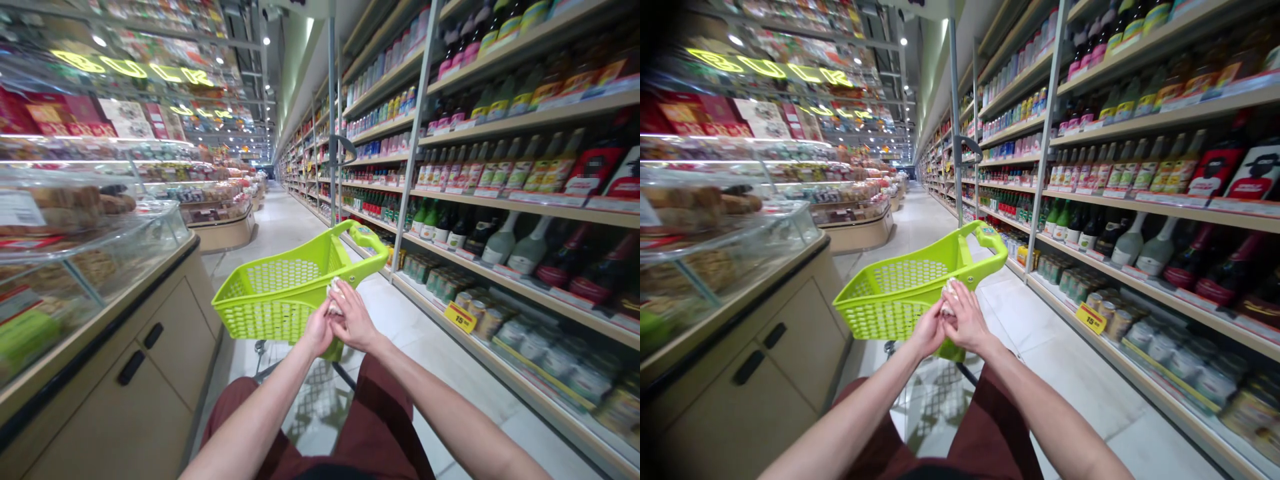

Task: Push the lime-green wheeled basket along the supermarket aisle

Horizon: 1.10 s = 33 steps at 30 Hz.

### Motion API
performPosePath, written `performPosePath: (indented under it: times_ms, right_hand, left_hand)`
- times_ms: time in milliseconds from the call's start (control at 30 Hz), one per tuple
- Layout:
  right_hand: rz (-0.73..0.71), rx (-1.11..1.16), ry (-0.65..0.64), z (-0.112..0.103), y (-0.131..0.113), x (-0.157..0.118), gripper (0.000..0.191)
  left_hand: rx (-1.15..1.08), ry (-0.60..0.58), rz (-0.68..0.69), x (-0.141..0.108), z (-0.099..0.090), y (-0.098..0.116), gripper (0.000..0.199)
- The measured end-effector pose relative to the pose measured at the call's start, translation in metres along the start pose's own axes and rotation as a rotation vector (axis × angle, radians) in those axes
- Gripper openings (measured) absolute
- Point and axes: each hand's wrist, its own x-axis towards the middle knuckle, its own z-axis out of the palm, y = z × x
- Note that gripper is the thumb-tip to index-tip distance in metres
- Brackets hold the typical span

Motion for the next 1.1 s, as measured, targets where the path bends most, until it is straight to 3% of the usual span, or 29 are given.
performPosePath:
  times_ms: [67, 167, 233, 300, 367, 500, 600, 667, 733, 800, 900, 967, 1100]
  right_hand:
    - [-0.106, -0.064, -0.039, -0.003, 0.004, -0.006, 0.053]
    - [-0.259, -0.136, -0.004, -0.016, 0.025, 0.006, 0.033]
    - [-0.225, -0.183, 0.152, -0.029, 0.044, 0.023, 0.029]
    - [-0.090, -0.252, 0.337, -0.037, 0.062, 0.039, 0.029]
    - [-0.017, -0.296, 0.398, -0.035, 0.076, 0.043, 0.030]
    - [-0.107, -0.284, 0.223, 0.002, 0.074, 0.012, 0.029]
    - [-0.187, -0.283, 0.085, 0.039, 0.060, -0.025, 0.027]
    - [-0.251, -0.281, 0.009, 0.053, 0.054, -0.041, 0.025]
    - [-0.285, -0.272, -0.016, 0.050, 0.054, -0.040, 0.026]
    - [-0.227, -0.276, 0.060, 0.033, 0.059, -0.024, 0.029]
    - [-0.031, -0.311, 0.281, 0.004, 0.070, 0.011, 0.034]
    - [0.006, -0.320, 0.313, -0.002, 0.074, 0.024, 0.035]
    - [-0.131, -0.306, 0.116, 0.030, 0.068, -0.002, 0.030]
  left_hand:
    - [0.065, 0.010, -0.102, -0.001, -0.006, 0.002, 0.021]
    - [0.244, 0.044, -0.136, 0.006, -0.015, 0.006, 0.024]
    - [0.490, 0.096, -0.084, 0.013, -0.022, 0.008, 0.029]
    - [0.805, 0.177, 0.031, 0.021, -0.032, 0.009, 0.032]
    - [1.112, 0.241, 0.147, 0.024, -0.044, 0.008, 0.037]
    - [1.621, 0.205, 0.308, 0.019, -0.066, -0.001, 0.047]
    - [1.878, 0.114, 0.335, 0.011, -0.074, -0.008, 0.050]
    - [1.987, 0.068, 0.312, 0.006, -0.077, -0.010, 0.052]
    - [2.061, 0.049, 0.300, 0.003, -0.081, -0.009, 0.054]
    - [2.111, 0.073, 0.300, 0.002, -0.085, -0.005, 0.055]
    - [2.152, 0.135, 0.302, 0.004, -0.089, 0.001, 0.056]
    - [2.161, 0.155, 0.310, 0.005, -0.089, 0.004, 0.057]
    - [2.171, 0.127, 0.359, 0.001, -0.089, 0.001, 0.058]
